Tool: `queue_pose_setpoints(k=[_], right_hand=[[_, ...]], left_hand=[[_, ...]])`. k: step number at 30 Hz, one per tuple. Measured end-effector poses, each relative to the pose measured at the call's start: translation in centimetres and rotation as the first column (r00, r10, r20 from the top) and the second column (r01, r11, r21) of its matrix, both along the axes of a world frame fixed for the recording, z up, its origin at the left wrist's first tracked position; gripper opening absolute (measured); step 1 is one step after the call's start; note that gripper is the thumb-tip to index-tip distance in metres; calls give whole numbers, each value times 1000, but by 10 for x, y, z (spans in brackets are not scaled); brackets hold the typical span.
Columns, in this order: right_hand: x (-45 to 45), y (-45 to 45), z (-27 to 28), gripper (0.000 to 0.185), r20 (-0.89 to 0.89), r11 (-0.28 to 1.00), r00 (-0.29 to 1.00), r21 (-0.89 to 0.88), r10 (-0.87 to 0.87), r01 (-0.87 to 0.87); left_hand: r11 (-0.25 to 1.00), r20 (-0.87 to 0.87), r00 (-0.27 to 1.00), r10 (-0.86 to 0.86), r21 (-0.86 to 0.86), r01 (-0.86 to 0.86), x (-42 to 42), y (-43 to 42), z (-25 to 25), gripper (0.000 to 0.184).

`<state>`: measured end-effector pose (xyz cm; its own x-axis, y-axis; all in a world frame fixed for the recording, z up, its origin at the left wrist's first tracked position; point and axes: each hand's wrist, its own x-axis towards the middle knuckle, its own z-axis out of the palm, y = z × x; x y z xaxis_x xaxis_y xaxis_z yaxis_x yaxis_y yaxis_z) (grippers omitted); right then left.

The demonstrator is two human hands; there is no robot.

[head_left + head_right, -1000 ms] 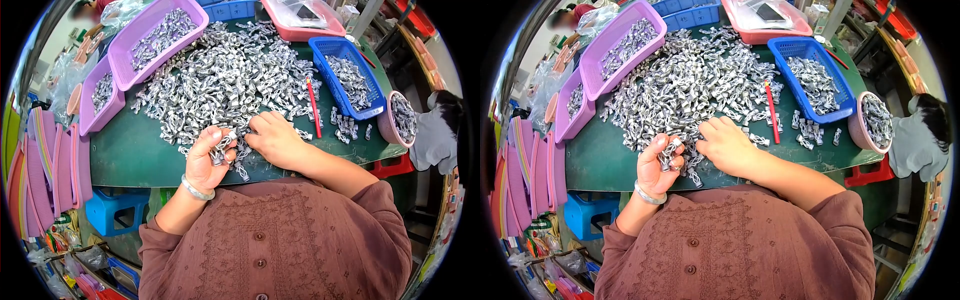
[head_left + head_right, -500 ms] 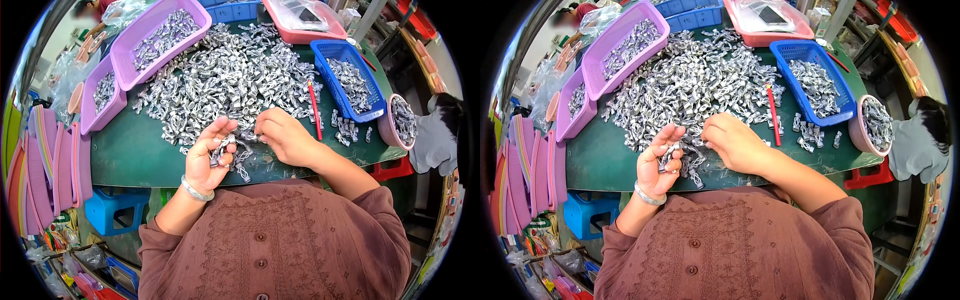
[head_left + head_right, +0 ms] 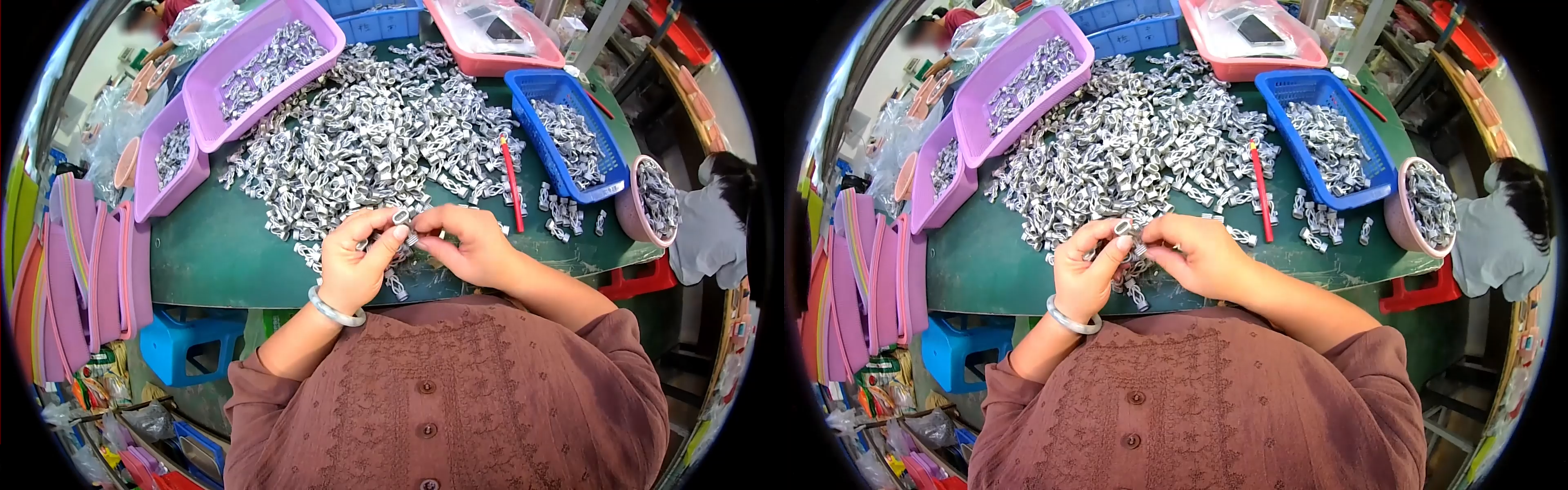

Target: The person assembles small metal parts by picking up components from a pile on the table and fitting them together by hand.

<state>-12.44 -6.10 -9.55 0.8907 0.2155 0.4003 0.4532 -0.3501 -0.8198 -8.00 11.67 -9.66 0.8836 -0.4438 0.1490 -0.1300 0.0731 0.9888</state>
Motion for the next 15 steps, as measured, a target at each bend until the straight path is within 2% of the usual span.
queue_pose_setpoints(k=[1, 3, 4, 9, 15], right_hand=[[-2, 1, 1, 15, -192, 991, 981, 131, 17, 9], [-1, 2, 0, 15, -293, 937, 951, 349, 100, 9], [-1, 2, -2, 15, -334, 892, 931, 452, 149, 19], [1, 1, -6, 16, -218, 944, 974, 329, 62, 14], [3, 1, -6, 14, -99, 976, 995, 212, -28, 49]], left_hand=[[999, 123, 992, -15, 34, 11, 1, 1, 0, 18], [997, 366, 929, -50, 78, 23, 4, 1, -3, 21], [997, 387, 921, -50, 75, 22, 4, 1, -3, 21], [997, 456, 889, -50, 79, 16, 3, 0, -1, 21], [985, 470, 880, -59, 171, -25, 2, 2, 6, 27]])
